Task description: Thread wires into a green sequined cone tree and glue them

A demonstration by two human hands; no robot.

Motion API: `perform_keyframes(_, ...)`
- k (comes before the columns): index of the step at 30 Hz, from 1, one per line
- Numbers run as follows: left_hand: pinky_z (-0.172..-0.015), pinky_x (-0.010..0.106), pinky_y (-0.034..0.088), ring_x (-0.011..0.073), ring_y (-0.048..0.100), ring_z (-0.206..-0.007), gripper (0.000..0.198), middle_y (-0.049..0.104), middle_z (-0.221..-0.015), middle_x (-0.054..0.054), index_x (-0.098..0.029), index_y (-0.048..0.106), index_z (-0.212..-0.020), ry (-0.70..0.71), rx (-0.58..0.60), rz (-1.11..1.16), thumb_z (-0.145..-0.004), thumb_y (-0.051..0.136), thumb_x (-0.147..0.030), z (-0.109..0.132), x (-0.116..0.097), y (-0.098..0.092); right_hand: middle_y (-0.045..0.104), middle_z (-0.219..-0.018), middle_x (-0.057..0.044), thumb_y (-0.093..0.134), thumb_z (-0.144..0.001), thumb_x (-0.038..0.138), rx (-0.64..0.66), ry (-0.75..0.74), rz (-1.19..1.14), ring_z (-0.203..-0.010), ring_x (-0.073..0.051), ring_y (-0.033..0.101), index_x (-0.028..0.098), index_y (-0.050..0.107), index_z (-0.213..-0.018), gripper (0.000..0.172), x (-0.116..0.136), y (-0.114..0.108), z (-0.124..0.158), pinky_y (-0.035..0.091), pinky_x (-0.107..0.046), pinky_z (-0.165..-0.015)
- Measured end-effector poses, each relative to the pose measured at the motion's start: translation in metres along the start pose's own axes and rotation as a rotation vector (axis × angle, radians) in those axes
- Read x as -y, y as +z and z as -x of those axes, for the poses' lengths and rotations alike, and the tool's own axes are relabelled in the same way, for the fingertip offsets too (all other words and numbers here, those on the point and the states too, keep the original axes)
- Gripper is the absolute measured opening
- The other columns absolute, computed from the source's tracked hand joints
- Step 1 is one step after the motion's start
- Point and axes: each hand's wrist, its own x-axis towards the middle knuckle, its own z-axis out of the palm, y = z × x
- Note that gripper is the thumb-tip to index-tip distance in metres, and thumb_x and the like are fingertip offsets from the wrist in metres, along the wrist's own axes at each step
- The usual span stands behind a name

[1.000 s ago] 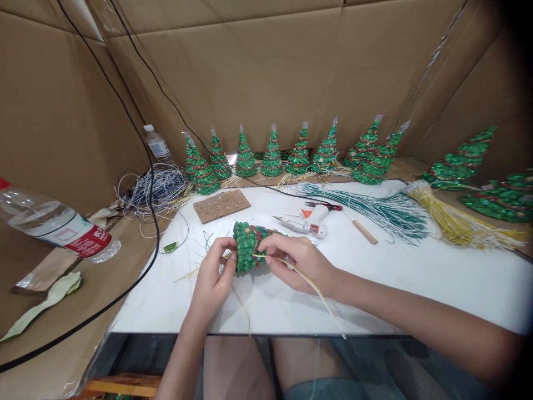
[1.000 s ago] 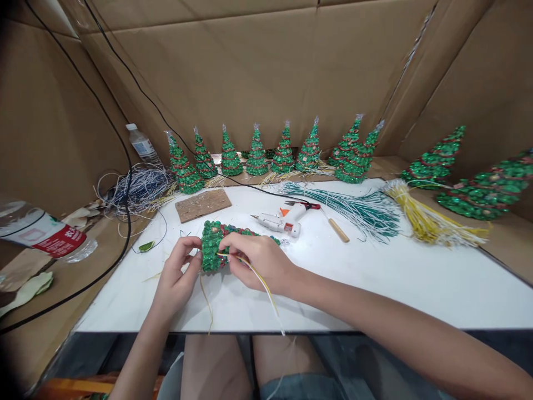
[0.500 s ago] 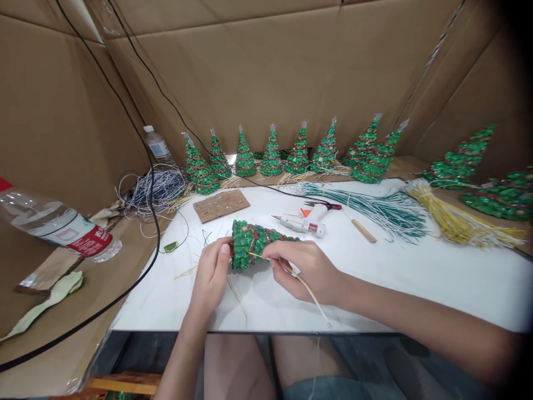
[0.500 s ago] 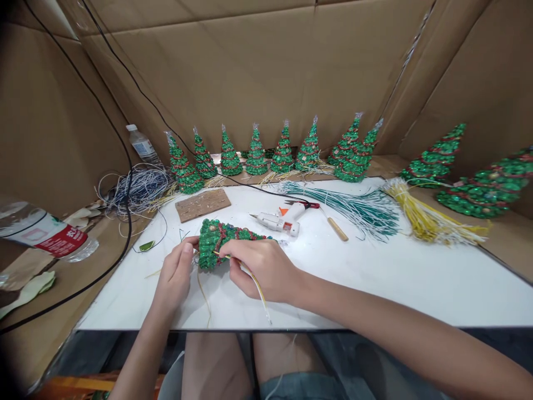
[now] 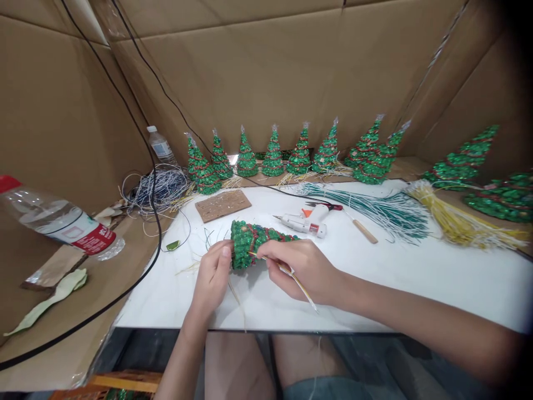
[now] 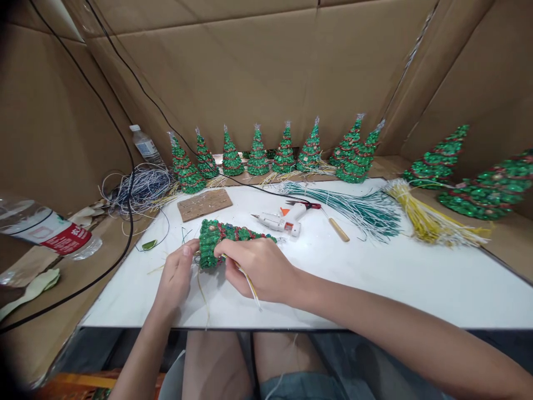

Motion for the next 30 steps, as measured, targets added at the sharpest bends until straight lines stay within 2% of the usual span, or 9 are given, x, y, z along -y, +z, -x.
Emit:
perform_keyframes(4, -0.073, 0.028, 0.037, 0.0171, 0.045, -0.072, 0.044, 0.049, -0.073, 0.003, -0.017, 0.049, -0.067, -0.014, 0.07, 0.068, -0.097, 0.027, -0.039, 0.0, -0.001, 0.0, 0.055, -0.069, 0.004, 0.046, -0.084, 0.011, 0.096, 0.124, -0.045, -0.053, -0.005, 0.046, 0.017, 0.052, -0.097, 0.016, -0.008, 0.007, -0.004, 0.033, -0.015, -0.051)
perform_keyframes(7, -0.071, 0.028, 0.037, 0.0167, 0.046, -0.072, 0.042, 0.05, -0.076, 0.004, -0.016, 0.051, -0.072, -0.01, 0.063, 0.078, -0.098, 0.027, -0.039, 0.0, -0.003, 0.0, 0.054, -0.068, 0.004, 0.049, -0.083, 0.015, 0.063, 0.155, -0.117, -0.052, -0.005, 0.044, 0.016, 0.052, -0.095, 0.013, -0.007, 0.005, -0.005, 0.032, -0.015, -0.051)
perform_keyframes(11, -0.066, 0.029, 0.034, 0.0167, 0.045, -0.071, 0.042, 0.046, -0.076, 0.003, -0.016, 0.048, -0.071, 0.018, 0.039, 0.031, -0.098, 0.024, -0.039, 0.001, -0.003, 0.0, 0.048, -0.065, 0.004, 0.045, -0.083, 0.011, -0.029, 0.023, -0.134, -0.051, -0.005, 0.039, 0.015, 0.05, -0.093, 0.012, -0.001, -0.001, -0.001, 0.032, -0.015, -0.051)
perform_keyframes(14, -0.066, 0.031, 0.031, 0.0166, 0.043, -0.071, 0.042, 0.042, -0.074, 0.002, -0.017, 0.044, -0.067, 0.075, 0.023, -0.036, -0.099, 0.024, -0.036, 0.001, -0.003, 0.0, 0.051, -0.07, 0.003, 0.042, -0.084, 0.008, -0.051, -0.061, -0.088, -0.053, -0.005, 0.04, 0.015, 0.049, -0.094, 0.014, 0.0, 0.0, 0.001, 0.033, -0.015, -0.052)
perform_keyframes(19, -0.072, 0.033, 0.032, 0.0181, 0.045, -0.076, 0.038, 0.047, -0.077, 0.003, -0.017, 0.051, -0.072, 0.179, -0.002, -0.184, -0.098, 0.027, -0.03, 0.001, -0.002, -0.001, 0.054, -0.069, 0.003, 0.041, -0.085, 0.01, -0.014, -0.004, -0.032, -0.05, -0.005, 0.041, 0.016, 0.051, -0.096, 0.015, -0.006, 0.013, -0.003, 0.032, -0.016, -0.049)
perform_keyframes(23, -0.069, 0.033, 0.034, 0.0187, 0.046, -0.075, 0.037, 0.05, -0.075, 0.004, -0.017, 0.056, -0.076, 0.173, -0.047, -0.217, -0.098, 0.029, -0.028, 0.0, -0.001, -0.002, 0.052, -0.066, 0.005, 0.047, -0.082, 0.014, -0.011, 0.057, -0.047, -0.05, -0.005, 0.043, 0.016, 0.051, -0.096, 0.015, -0.009, 0.016, -0.003, 0.032, -0.015, -0.048)
perform_keyframes(26, -0.066, 0.032, 0.035, 0.0185, 0.048, -0.073, 0.036, 0.051, -0.073, 0.004, -0.017, 0.061, -0.082, 0.151, -0.105, -0.236, -0.097, 0.03, -0.027, 0.001, -0.001, -0.001, 0.052, -0.066, 0.005, 0.048, -0.082, 0.015, -0.065, 0.014, -0.053, -0.053, -0.005, 0.046, 0.017, 0.05, -0.093, 0.012, -0.007, 0.011, 0.0, 0.034, -0.016, -0.05)
perform_keyframes(30, -0.065, 0.032, 0.034, 0.019, 0.047, -0.07, 0.037, 0.052, -0.069, 0.004, -0.016, 0.062, -0.078, 0.191, -0.138, -0.426, -0.096, 0.031, -0.026, 0.002, -0.002, 0.001, 0.056, -0.07, 0.003, 0.043, -0.085, 0.01, -0.102, -0.067, -0.014, -0.054, -0.005, 0.047, 0.016, 0.05, -0.09, 0.011, -0.003, 0.005, 0.004, 0.034, -0.016, -0.051)
